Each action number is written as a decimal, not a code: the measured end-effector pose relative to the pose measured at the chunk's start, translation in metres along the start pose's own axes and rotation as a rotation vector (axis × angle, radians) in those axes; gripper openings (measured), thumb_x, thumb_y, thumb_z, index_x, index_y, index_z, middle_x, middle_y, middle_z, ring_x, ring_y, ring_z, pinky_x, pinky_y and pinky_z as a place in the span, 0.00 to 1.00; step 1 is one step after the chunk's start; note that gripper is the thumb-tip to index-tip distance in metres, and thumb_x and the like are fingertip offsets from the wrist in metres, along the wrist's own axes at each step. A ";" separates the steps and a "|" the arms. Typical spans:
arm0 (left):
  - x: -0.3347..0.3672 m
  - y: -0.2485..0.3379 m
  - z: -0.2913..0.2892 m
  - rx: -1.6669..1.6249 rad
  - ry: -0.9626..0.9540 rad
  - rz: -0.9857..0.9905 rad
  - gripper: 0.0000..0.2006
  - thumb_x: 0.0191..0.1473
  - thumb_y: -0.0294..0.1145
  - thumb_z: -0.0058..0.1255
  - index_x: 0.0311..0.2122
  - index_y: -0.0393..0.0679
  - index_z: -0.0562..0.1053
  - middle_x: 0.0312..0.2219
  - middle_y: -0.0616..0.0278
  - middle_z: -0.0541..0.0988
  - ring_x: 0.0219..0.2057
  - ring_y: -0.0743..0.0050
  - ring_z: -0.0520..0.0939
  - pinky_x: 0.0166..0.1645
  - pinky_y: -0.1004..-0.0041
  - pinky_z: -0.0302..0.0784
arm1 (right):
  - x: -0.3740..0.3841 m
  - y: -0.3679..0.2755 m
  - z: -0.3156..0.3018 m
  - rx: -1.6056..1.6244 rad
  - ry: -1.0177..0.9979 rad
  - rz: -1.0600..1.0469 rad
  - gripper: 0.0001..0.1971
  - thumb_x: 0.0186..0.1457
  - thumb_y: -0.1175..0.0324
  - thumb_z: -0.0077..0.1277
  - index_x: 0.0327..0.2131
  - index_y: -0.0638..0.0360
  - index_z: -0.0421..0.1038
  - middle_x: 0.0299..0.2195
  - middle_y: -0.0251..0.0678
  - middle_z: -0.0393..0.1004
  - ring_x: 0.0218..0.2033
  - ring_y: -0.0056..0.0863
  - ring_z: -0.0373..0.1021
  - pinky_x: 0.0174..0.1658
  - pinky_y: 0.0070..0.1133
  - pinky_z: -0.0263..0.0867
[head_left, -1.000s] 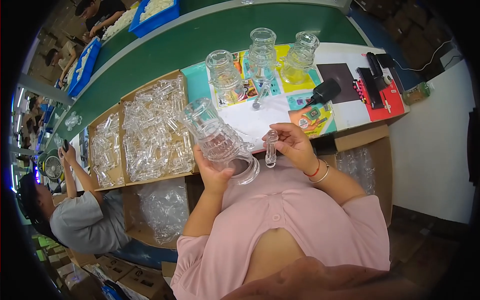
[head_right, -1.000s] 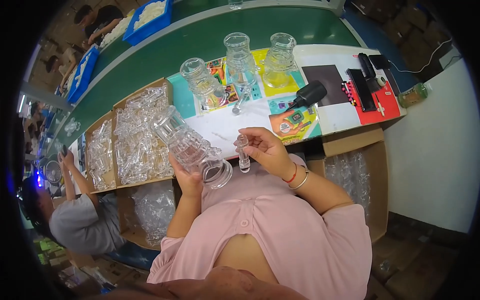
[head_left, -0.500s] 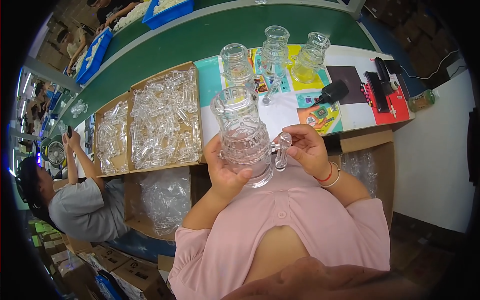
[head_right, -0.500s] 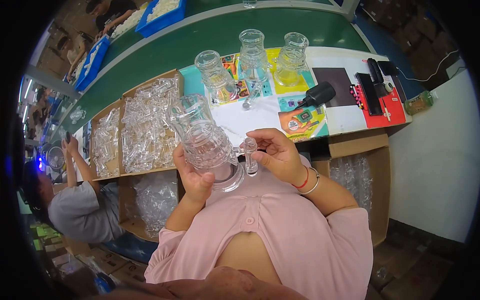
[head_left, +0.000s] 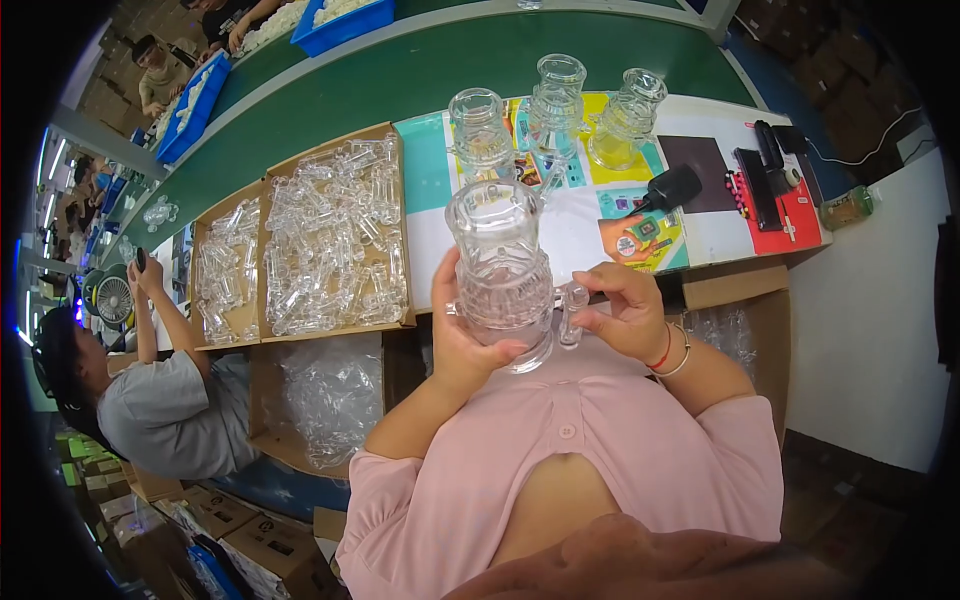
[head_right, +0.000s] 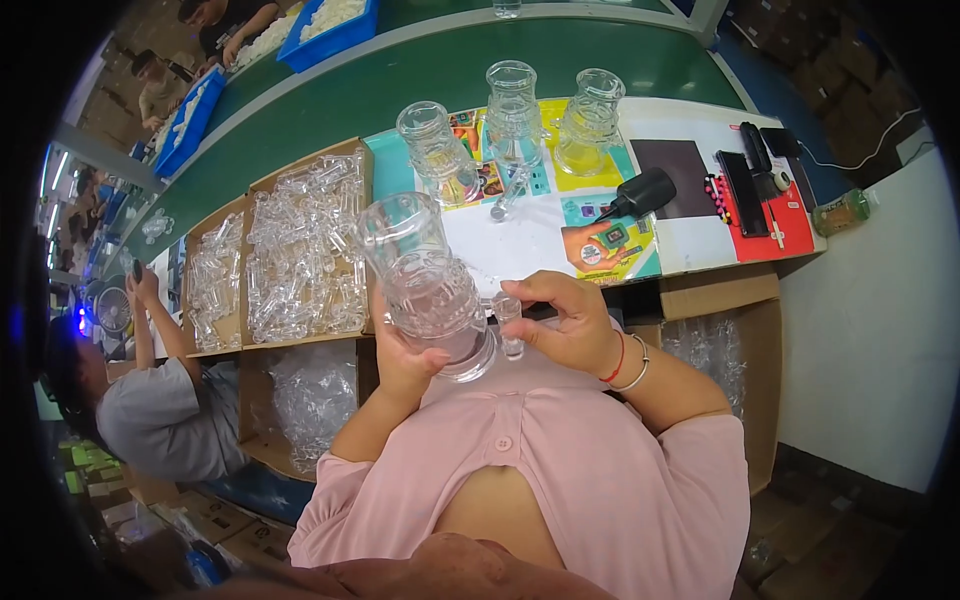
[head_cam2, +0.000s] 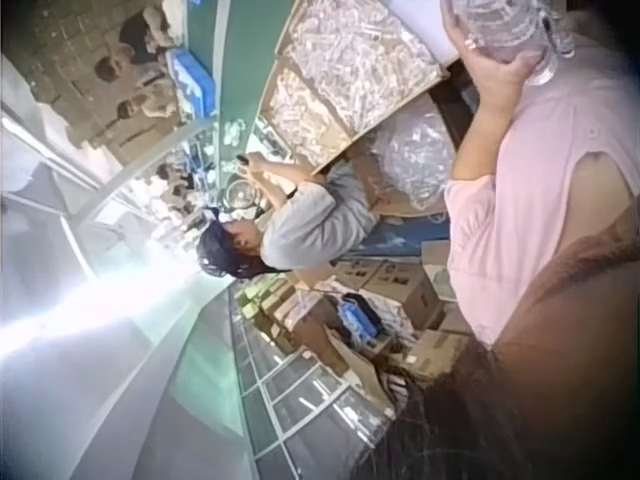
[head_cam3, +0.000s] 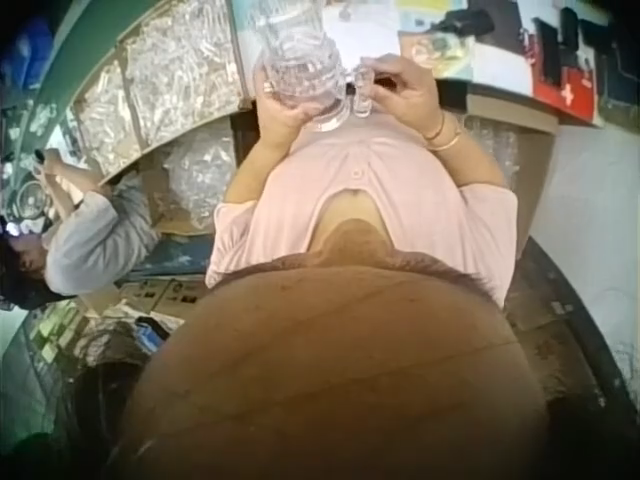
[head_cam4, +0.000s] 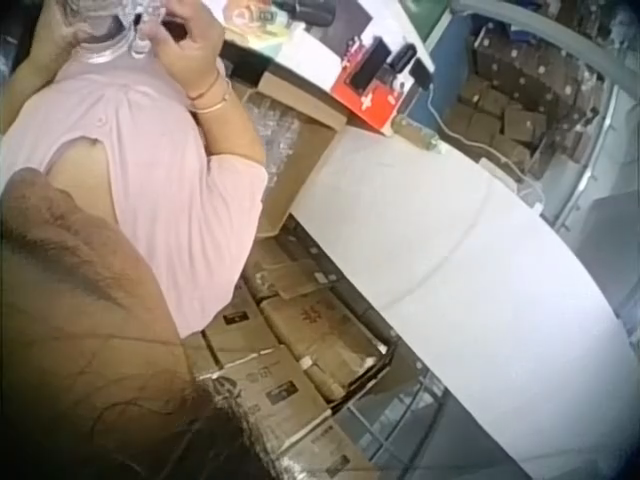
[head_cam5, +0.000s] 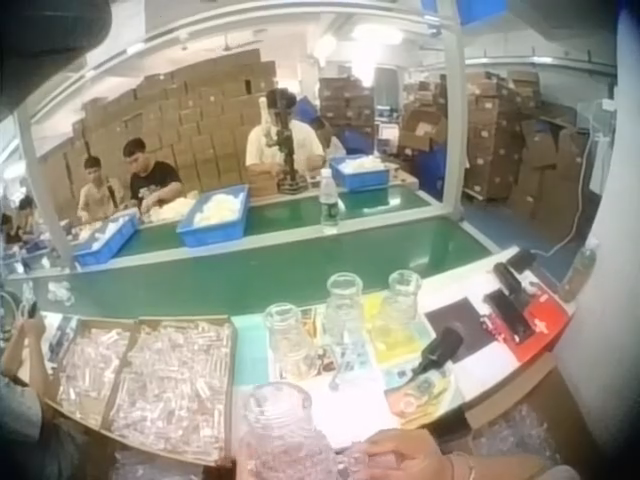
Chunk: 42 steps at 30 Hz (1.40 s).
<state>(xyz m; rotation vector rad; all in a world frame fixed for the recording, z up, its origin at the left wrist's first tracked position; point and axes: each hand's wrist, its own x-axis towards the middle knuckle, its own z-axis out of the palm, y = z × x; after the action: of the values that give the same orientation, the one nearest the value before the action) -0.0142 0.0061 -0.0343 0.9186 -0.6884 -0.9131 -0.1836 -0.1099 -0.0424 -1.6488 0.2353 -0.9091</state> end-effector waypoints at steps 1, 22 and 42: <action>0.001 -0.001 -0.005 0.001 0.003 0.004 0.52 0.27 0.41 0.69 0.55 0.40 0.46 0.48 0.53 0.62 0.47 0.63 0.68 0.52 0.65 0.64 | 0.000 -0.006 -0.006 -0.110 -0.089 0.064 0.23 0.40 0.71 0.60 0.42 0.64 0.66 0.32 0.37 0.70 0.34 0.23 0.66 0.40 0.18 0.61; -0.002 0.002 0.002 0.691 -0.825 0.531 0.31 0.30 0.43 0.64 0.42 0.41 0.68 0.35 0.55 0.72 0.35 0.53 0.74 0.40 0.65 0.70 | 0.011 -0.039 0.009 0.174 -0.382 -0.132 0.25 0.59 0.54 0.25 0.45 0.67 0.61 0.41 0.48 0.68 0.48 0.42 0.62 0.54 0.34 0.52; 0.018 -0.018 -0.018 0.158 -0.029 0.046 0.52 0.38 0.54 0.57 0.59 0.41 0.38 0.58 0.51 0.45 0.58 0.58 0.51 0.57 0.59 0.52 | 0.042 0.022 0.022 -0.739 -0.093 -0.557 0.31 0.42 0.50 0.54 0.47 0.54 0.58 0.45 0.45 0.60 0.48 0.38 0.58 0.53 0.40 0.45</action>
<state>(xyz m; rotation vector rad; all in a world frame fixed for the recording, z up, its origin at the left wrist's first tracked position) 0.0027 -0.0086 -0.0562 1.0262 -0.8124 -0.8412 -0.1342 -0.1254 -0.0450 -2.5110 0.0369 -1.2418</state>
